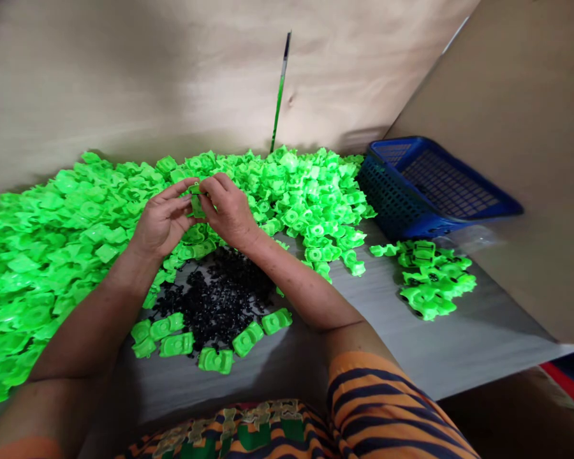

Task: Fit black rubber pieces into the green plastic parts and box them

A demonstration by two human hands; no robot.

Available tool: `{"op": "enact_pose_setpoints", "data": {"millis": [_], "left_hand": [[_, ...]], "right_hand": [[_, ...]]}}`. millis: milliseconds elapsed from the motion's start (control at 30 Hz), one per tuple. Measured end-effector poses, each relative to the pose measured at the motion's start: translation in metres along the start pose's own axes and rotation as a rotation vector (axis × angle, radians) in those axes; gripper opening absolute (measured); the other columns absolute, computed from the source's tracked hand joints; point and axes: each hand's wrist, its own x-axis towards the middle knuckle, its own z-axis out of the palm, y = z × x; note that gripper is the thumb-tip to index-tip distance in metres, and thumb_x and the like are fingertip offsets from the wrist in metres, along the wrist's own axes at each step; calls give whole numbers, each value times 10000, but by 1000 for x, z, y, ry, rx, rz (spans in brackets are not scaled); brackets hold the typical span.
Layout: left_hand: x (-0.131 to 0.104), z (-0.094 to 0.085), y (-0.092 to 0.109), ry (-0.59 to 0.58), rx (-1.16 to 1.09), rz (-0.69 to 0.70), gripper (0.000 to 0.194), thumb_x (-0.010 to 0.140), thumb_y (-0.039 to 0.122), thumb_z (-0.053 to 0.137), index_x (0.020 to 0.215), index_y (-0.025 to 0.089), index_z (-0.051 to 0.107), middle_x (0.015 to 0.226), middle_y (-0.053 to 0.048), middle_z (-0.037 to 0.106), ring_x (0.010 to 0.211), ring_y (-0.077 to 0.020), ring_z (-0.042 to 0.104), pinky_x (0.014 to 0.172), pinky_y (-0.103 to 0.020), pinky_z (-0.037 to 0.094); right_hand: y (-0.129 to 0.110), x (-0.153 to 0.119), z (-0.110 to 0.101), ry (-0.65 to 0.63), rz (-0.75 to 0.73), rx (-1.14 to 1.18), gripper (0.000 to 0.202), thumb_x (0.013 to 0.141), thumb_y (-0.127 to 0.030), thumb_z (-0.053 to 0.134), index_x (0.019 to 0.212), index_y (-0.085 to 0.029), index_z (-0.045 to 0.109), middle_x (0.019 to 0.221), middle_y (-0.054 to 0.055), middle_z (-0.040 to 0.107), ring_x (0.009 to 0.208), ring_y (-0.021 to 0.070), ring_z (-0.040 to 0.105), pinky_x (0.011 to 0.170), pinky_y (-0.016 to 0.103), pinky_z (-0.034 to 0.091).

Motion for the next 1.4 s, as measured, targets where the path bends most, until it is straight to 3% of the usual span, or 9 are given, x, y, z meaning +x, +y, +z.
{"op": "enact_pose_setpoints", "data": {"millis": [233,600,900,1133,1400], "left_hand": [[0,0,-1,9,31,33,252,864,382,787,1072,239,802,762,-2,646,760,-171,678,762,-330,648],[1,-2,-3,10,60,-2,284,846,297,777,1116,211,789,758,0,716,706,-163,699,731,-324,639],[2,-5,-8,13,65,41,343,843,433,871,1104,222,800,787,12,715,733,-155,724,698,-302,635],[2,-2,-9,41,42,102,352,778,445,925,1049,242,829,807,9,713,689,-133,665,648,-282,624],[0,2,-6,106,113,162,320,755,437,939,1003,251,860,642,55,537,608,-92,511,610,-243,628]], "right_hand": [[1,-1,1,6,-31,-23,167,1027,-146,507,989,-231,646,950,30,578,859,157,562,809,300,507],[6,-3,4,-7,-52,-22,155,1020,-163,512,990,-240,643,947,21,565,867,159,535,786,291,477],[4,-3,3,-10,-30,-37,159,1023,-168,551,978,-259,673,934,29,587,865,174,535,780,312,491],[15,-3,9,72,45,178,113,993,-192,622,1083,-221,683,975,16,671,823,127,597,790,294,540],[24,-3,17,95,142,425,98,983,-242,611,1025,-194,686,980,31,718,861,126,666,843,305,589]]}}
